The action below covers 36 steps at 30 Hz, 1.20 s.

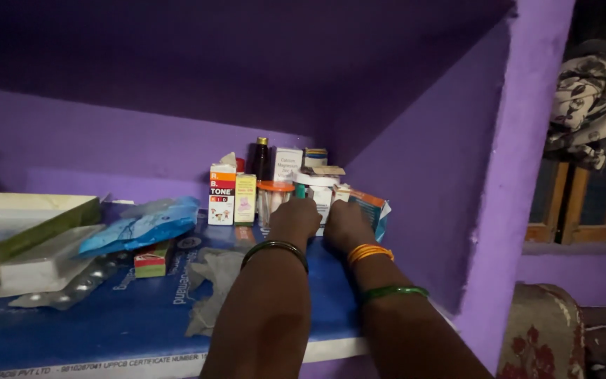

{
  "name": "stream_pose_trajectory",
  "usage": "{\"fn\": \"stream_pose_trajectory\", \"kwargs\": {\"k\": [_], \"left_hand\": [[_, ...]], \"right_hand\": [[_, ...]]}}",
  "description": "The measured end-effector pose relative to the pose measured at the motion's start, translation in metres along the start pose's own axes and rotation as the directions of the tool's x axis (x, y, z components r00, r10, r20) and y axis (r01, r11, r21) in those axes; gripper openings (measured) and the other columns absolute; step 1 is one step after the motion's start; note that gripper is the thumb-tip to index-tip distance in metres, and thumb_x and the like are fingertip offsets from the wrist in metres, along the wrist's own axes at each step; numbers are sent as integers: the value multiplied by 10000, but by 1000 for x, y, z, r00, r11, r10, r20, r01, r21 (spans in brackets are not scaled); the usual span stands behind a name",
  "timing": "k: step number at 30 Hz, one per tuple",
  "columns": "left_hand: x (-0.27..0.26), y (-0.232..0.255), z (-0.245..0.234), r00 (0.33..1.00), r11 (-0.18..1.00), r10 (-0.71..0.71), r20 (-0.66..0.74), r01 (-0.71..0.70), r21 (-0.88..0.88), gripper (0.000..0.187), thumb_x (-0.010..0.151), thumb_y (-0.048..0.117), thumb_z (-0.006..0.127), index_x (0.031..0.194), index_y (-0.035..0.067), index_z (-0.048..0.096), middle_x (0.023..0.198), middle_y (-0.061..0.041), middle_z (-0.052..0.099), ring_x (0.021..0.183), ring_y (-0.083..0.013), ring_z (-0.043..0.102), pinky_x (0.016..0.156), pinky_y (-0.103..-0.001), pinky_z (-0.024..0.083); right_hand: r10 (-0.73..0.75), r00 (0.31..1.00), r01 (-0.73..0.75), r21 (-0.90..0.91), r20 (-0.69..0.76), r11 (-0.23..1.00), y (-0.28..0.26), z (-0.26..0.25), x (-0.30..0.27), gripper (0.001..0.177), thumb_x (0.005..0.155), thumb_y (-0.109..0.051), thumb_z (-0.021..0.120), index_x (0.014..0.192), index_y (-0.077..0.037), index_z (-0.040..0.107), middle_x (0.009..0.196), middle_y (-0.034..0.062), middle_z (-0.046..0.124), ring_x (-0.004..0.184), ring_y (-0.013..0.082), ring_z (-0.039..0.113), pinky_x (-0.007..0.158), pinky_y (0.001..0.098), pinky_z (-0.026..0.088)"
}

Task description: Organize and sort various medicine bottles and blister packs on a shelf.

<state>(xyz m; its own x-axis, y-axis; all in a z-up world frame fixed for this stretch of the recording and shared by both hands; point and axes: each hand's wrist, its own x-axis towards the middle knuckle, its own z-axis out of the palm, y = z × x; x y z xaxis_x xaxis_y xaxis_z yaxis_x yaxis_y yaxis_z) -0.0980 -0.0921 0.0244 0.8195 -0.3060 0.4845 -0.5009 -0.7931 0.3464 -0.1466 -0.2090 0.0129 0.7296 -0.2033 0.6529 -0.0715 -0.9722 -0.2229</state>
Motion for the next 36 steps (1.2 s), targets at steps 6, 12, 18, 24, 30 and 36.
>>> {"fn": "stream_pose_trajectory", "kwargs": {"k": [6,12,18,24,30,36], "left_hand": [[-9,5,-12,999,999,-20,28,21,-29,320,959,280,633,1221,123,730,1316,-138,676,1235,-331,648,1011,-490,533],[11,-4,3,997,978,-19,-70,4,-207,494,935,339,668,1336,55,619,1348,-169,647,1270,-344,622,1045,-485,510],[21,-5,8,995,948,-37,-95,5,-317,647,1018,369,593,1487,-2,345,1384,-249,598,1279,-384,598,1044,-515,495],[-4,4,-15,998,950,-58,18,61,-306,769,905,299,710,1500,26,307,1417,-225,577,1321,-355,580,1098,-477,473],[0,2,-10,997,952,-73,-16,65,-298,794,946,239,666,1548,2,207,1437,-241,537,1321,-369,559,1087,-481,469],[-11,6,-19,995,971,-98,-30,89,-221,645,955,135,603,1520,-16,332,1404,-217,614,1289,-365,617,1064,-494,503]], "right_hand": [[53,998,-54,5,25,999,-14,-17,0,320,845,-121,686,1105,64,705,1130,321,683,1092,435,689,958,472,556],[216,968,-188,198,-131,962,-22,-28,-4,771,818,-99,727,1473,56,350,1160,360,637,1103,475,653,926,485,551],[89,978,-66,122,-190,990,-5,-10,13,461,879,-7,610,1330,47,534,1141,341,675,1102,452,679,950,476,552],[1,980,-1,-3,-199,1000,-1,-3,19,372,935,-64,554,1298,11,591,1106,290,707,1066,442,689,959,493,539],[28,981,-24,26,-192,999,-6,-5,18,328,907,-90,577,1211,16,633,1106,283,688,1063,443,671,944,504,525],[0,979,3,12,-206,1000,-3,-2,23,333,948,-87,546,1263,3,608,1124,283,706,1082,443,682,986,497,527]]}}
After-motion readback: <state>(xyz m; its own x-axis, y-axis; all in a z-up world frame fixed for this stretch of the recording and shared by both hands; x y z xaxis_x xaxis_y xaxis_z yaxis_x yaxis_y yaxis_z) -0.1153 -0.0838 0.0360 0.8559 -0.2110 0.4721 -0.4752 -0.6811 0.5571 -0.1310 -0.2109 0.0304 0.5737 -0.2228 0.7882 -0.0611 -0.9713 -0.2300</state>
